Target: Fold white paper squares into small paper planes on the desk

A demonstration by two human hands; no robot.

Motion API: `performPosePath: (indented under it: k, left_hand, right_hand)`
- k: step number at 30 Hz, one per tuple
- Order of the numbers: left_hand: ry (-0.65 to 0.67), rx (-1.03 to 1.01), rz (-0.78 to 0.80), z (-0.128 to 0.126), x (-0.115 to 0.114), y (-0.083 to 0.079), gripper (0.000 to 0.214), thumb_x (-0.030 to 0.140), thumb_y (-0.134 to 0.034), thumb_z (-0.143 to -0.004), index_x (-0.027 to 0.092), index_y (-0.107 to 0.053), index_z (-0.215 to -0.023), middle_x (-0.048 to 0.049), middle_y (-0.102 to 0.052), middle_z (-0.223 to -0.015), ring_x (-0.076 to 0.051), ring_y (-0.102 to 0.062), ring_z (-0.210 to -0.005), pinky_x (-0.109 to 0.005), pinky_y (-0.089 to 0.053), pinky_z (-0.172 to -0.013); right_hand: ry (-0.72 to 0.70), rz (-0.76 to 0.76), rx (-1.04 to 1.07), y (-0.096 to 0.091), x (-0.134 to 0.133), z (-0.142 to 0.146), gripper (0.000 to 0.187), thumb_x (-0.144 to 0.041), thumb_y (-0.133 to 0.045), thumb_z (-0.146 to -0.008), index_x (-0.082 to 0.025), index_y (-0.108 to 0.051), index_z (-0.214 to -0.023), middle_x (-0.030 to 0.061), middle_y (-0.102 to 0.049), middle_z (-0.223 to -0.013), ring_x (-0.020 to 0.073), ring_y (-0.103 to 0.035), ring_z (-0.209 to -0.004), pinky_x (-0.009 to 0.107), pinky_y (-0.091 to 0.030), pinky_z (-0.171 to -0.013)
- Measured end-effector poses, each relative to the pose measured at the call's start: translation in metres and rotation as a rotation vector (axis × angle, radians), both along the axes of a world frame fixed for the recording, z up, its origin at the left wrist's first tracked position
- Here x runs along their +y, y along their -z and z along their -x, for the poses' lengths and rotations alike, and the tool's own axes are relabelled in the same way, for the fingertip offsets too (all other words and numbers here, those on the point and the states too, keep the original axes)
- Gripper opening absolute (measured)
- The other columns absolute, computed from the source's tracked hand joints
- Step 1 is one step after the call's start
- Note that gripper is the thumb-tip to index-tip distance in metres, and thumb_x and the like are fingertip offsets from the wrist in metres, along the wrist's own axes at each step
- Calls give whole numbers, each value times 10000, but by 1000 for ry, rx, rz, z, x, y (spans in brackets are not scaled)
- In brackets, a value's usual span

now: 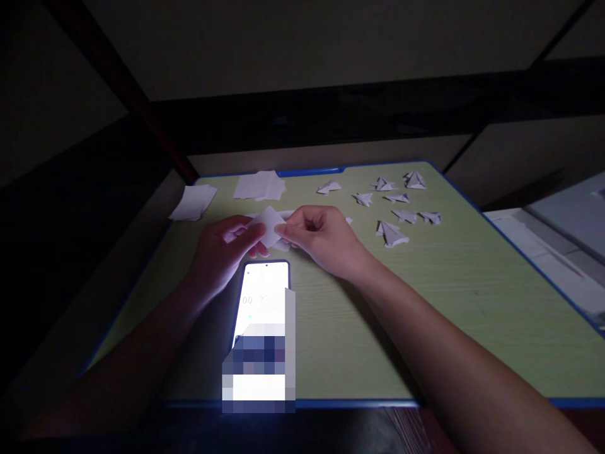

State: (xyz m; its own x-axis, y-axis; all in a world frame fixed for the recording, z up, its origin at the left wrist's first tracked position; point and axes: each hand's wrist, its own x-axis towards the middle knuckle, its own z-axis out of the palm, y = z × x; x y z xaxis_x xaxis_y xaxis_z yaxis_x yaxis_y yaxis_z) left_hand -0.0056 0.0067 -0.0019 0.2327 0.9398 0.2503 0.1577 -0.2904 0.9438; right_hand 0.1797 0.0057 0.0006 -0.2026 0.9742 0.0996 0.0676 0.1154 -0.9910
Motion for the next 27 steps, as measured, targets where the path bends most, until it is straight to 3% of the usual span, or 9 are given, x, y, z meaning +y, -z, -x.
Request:
performPosePath:
  k: [5,10,14,19,27]
  left_hand:
    - [-22,-13,-41,0,1,-1,200,337,-644,-870,158,-672,-785,-17,-701,-640,-109,-648,-535,-215,-493,-494]
    - [-45,-9,-33,-1,0,1,205,323,-626,-892,150,-686,-799,-22,-693,-611,-117,-647,-532,-228,-477,-495]
    - [-11,-37,-4,-3,-1,4,236,359,-630,-897,146,-694,-819,-26,-699,-609,-117,-650,-531,-225,-484,-511]
    - [44,-18,12,-4,-2,4,232,353,-612,-904,150,-689,-823,-36,-727,-700,-121,-676,-580,-223,-523,-537]
    - [19,-26,37,-8,-6,1,95,253,-629,-850,165,-651,-821,-32,-729,-799,-138,-703,-717,-218,-571,-567]
  right_hand:
    - [-12,-2,-51,1,1,-3,322,-426,-851,-702,-170,-662,-650,8,-615,-607,104,-468,-537,273,-315,-499]
    - [-2,-39,10,-2,-2,-2,280,-420,-811,-760,-186,-669,-699,10,-610,-640,120,-505,-580,289,-374,-538]
    - [23,-79,54,-5,-4,1,280,-420,-816,-750,-179,-674,-751,12,-615,-668,124,-522,-598,293,-400,-549]
    - [69,-102,21,-6,-4,1,278,-400,-824,-728,-192,-645,-684,3,-583,-610,123,-491,-563,293,-383,-525]
    - [-23,-56,-60,-6,-8,2,285,-431,-787,-773,-200,-635,-705,1,-574,-629,117,-466,-557,278,-334,-496]
